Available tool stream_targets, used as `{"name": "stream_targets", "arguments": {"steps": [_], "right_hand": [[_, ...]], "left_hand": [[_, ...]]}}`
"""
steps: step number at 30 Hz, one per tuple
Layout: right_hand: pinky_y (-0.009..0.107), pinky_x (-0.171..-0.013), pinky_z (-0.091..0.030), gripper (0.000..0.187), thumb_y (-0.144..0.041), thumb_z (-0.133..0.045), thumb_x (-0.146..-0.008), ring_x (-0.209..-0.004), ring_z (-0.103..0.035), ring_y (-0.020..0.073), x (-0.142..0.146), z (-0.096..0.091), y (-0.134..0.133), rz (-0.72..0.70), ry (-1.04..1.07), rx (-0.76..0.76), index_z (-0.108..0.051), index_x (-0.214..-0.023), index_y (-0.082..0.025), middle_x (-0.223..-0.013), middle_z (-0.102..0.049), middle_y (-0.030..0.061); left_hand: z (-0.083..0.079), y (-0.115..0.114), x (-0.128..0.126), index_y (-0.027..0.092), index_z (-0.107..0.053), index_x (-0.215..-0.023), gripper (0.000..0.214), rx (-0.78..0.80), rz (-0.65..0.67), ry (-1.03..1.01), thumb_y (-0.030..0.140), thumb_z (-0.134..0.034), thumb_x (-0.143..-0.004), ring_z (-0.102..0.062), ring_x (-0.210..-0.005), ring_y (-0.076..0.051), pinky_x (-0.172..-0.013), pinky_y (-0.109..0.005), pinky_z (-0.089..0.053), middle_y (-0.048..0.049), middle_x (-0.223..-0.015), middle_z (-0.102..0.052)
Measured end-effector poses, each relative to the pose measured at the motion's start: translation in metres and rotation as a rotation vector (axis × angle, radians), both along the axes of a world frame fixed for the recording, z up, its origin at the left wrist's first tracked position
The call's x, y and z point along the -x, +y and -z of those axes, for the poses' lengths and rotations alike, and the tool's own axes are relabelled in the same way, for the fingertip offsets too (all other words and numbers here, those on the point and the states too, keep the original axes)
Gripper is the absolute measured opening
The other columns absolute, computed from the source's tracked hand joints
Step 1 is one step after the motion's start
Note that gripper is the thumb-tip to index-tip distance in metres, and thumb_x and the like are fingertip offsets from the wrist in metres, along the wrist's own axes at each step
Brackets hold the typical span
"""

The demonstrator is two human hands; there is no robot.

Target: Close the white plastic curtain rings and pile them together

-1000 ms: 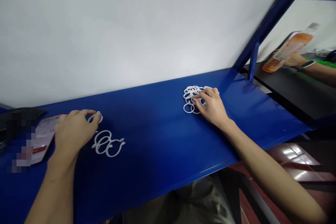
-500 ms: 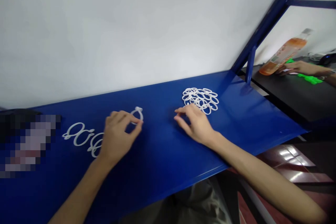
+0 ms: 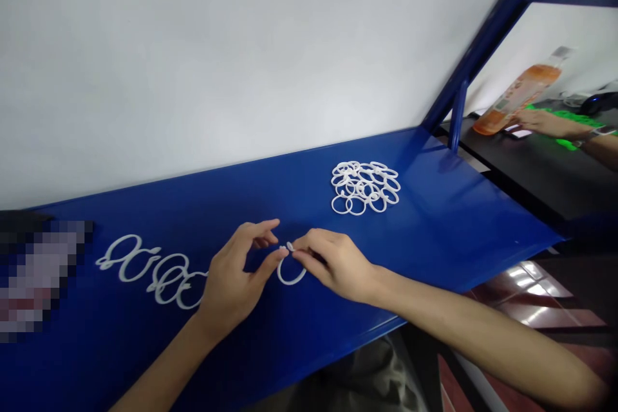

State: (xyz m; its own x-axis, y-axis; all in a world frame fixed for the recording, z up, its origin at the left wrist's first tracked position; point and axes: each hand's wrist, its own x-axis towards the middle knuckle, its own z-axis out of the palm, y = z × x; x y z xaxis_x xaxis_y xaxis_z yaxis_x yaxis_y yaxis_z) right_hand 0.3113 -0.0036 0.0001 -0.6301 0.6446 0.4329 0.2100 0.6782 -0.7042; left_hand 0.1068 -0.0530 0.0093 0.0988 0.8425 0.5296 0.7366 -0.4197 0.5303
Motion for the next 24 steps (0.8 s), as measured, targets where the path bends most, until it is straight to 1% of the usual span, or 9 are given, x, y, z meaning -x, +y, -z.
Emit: {"name": "stream_targets", "arguments": {"steps": [2,4,7,11,14,17,21,22,24], "right_hand": [[0.027,-0.074,-0.052,0.013,-0.023,-0.051,-0.103,-0.082,-0.064,0.0149,-0.0005,0.0012,0.0,-0.065,0.005,-0.075,-0.062,-0.1,-0.017,-0.092,-0.07,0.0054],[0.028,-0.077,-0.053,0.017,-0.022,-0.048,-0.104,-0.083,-0.063,0.0151,-0.0011,0.0018,-0.0003,-0.113,-0.003,-0.123,-0.063,-0.099,-0.017,-0.091,-0.07,0.0056],[0.028,-0.077,-0.052,0.023,-0.022,-0.043,-0.106,-0.079,-0.059,0.0149,-0.0037,0.0017,-0.0014,-0.147,-0.057,-0.19,-0.063,-0.096,-0.016,-0.086,-0.067,0.0058],[0.029,-0.071,-0.05,0.032,-0.021,-0.035,-0.108,-0.073,-0.053,0.0158,-0.0083,0.0035,-0.003,-0.175,-0.143,-0.31,-0.063,-0.094,-0.014,-0.083,-0.065,0.0072],[0.029,-0.069,-0.049,0.033,-0.02,-0.035,-0.107,-0.073,-0.053,0.0162,-0.0091,0.0059,-0.0016,-0.176,-0.157,-0.374,-0.064,-0.093,-0.013,-0.083,-0.066,0.0083],[0.028,-0.071,-0.051,0.03,-0.023,-0.038,-0.107,-0.075,-0.057,0.0157,-0.0065,0.0064,0.0012,-0.14,-0.149,-0.339,-0.064,-0.096,-0.014,-0.085,-0.068,0.0079],[0.03,-0.078,-0.054,0.021,-0.029,-0.047,-0.105,-0.084,-0.063,0.0166,-0.0016,0.0054,0.0029,-0.064,-0.085,-0.208,-0.063,-0.109,-0.017,-0.094,-0.071,0.0074],[0.03,-0.077,-0.054,0.019,-0.03,-0.049,-0.104,-0.084,-0.064,0.0168,-0.0009,0.0053,0.0028,-0.043,-0.067,-0.173,-0.062,-0.111,-0.017,-0.096,-0.071,0.0075],[0.03,-0.074,-0.054,0.016,-0.028,-0.052,-0.102,-0.082,-0.064,0.0164,-0.0006,0.0051,0.0029,0.001,-0.047,-0.114,-0.061,-0.11,-0.018,-0.096,-0.07,0.0072]], "left_hand": [[-0.0006,0.0013,0.0022,0.025,-0.068,-0.109,0.019,0.16,0.078,-0.075,0.037,-0.064,-0.094,-0.067,-0.075,-0.013,-0.07,-0.024,-0.053,0.0023,-0.084,-0.071],[-0.0002,0.002,0.0015,0.025,-0.07,-0.094,0.015,0.221,0.141,-0.135,0.039,-0.063,-0.094,-0.068,-0.074,-0.013,-0.068,-0.022,-0.052,0.0029,-0.082,-0.072],[0.0016,0.0019,-0.0027,0.024,-0.069,-0.082,0.021,0.222,0.164,-0.205,0.037,-0.06,-0.096,-0.065,-0.068,-0.011,-0.065,-0.022,-0.05,0.0031,-0.074,-0.069],[0.0054,0.0014,-0.0067,0.023,-0.068,-0.079,0.02,0.236,0.196,-0.233,0.032,-0.061,-0.095,-0.063,-0.062,-0.011,-0.063,-0.021,-0.049,0.004,-0.068,-0.067],[0.0078,0.0023,-0.007,0.023,-0.068,-0.078,0.018,0.241,0.21,-0.223,0.027,-0.06,-0.094,-0.063,-0.061,-0.011,-0.062,-0.021,-0.05,0.0043,-0.068,-0.068],[0.0073,0.0041,-0.0056,0.023,-0.069,-0.081,0.017,0.232,0.172,-0.196,0.026,-0.059,-0.094,-0.065,-0.064,-0.011,-0.064,-0.022,-0.051,0.0035,-0.071,-0.07],[0.0047,0.0062,-0.0029,0.023,-0.069,-0.083,0.016,0.201,0.076,-0.155,0.031,-0.06,-0.094,-0.067,-0.07,-0.013,-0.069,-0.024,-0.053,0.0019,-0.077,-0.072],[0.0045,0.0064,-0.0024,0.023,-0.068,-0.084,0.017,0.193,0.058,-0.15,0.033,-0.06,-0.095,-0.067,-0.071,-0.014,-0.07,-0.025,-0.053,0.0018,-0.078,-0.073],[0.0046,0.0065,-0.0018,0.023,-0.068,-0.086,0.017,0.189,0.041,-0.133,0.035,-0.06,-0.095,-0.068,-0.074,-0.014,-0.072,-0.025,-0.054,0.0016,-0.081,-0.073]]}}
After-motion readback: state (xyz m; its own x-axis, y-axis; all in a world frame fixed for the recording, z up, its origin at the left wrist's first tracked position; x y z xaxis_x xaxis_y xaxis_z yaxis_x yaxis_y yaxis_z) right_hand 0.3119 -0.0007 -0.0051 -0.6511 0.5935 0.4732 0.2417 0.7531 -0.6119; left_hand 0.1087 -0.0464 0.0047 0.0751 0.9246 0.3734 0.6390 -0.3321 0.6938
